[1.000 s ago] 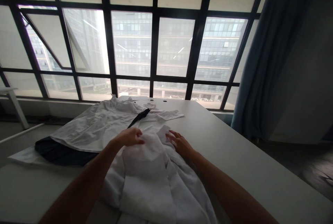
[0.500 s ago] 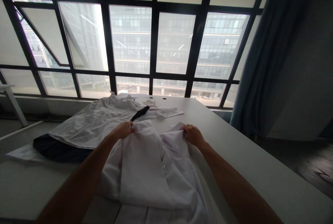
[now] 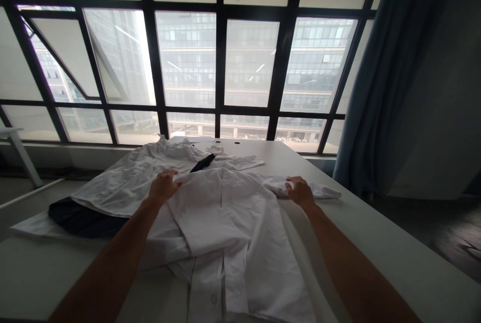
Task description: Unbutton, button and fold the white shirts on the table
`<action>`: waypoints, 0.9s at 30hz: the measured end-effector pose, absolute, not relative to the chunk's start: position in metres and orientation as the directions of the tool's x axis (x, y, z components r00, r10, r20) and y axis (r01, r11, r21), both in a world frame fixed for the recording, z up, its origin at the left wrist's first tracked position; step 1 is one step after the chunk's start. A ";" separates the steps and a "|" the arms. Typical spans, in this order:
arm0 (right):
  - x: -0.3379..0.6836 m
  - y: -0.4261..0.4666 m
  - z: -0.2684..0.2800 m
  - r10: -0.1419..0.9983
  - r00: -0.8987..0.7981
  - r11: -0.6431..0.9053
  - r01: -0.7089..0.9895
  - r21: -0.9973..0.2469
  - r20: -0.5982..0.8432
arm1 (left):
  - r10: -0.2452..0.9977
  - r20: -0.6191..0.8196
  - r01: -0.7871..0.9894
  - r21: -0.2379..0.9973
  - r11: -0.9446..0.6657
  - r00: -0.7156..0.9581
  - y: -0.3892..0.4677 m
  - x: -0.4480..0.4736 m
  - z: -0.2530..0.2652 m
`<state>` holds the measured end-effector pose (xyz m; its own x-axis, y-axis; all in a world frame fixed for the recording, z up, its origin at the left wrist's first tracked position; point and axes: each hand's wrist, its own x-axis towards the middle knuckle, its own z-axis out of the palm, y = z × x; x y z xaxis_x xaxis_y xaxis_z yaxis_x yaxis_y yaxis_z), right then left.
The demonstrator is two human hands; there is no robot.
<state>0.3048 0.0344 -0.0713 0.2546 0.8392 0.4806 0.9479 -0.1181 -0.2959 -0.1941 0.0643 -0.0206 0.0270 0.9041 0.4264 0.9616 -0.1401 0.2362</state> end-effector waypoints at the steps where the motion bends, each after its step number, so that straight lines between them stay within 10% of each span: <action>1: 0.294 0.035 -0.071 0.867 0.158 -0.026 0.961 -0.275 0.473 | 0.908 0.410 0.961 0.205 -0.187 0.089 0.060 -0.189 -0.019; 10: 0.248 0.031 -0.087 0.975 -0.169 0.207 0.924 -0.322 0.142 | 0.750 -0.122 0.746 0.286 -0.601 0.650 0.020 -0.118 -0.030; 18: 0.276 0.035 -0.070 0.982 -0.031 -0.039 0.931 -0.363 -0.187 | 0.661 0.081 0.495 0.597 -0.632 0.746 0.031 -0.130 -0.013; 23: 0.296 0.033 -0.067 0.981 -0.030 -0.048 0.923 -0.381 -0.194 | 0.923 0.375 0.297 0.875 -0.382 0.084 0.067 -0.209 -0.001; 25: 0.309 0.031 -0.065 0.974 -0.010 -0.079 0.920 -0.385 -0.225 | 0.810 0.356 0.153 0.934 -0.322 -0.467 0.072 -0.247 -0.002; 27: 0.323 0.028 -0.062 0.967 0.017 -0.115 0.918 -0.378 -0.254 | 0.661 0.313 0.141 0.943 -0.301 -0.682 0.068 -0.282 -0.005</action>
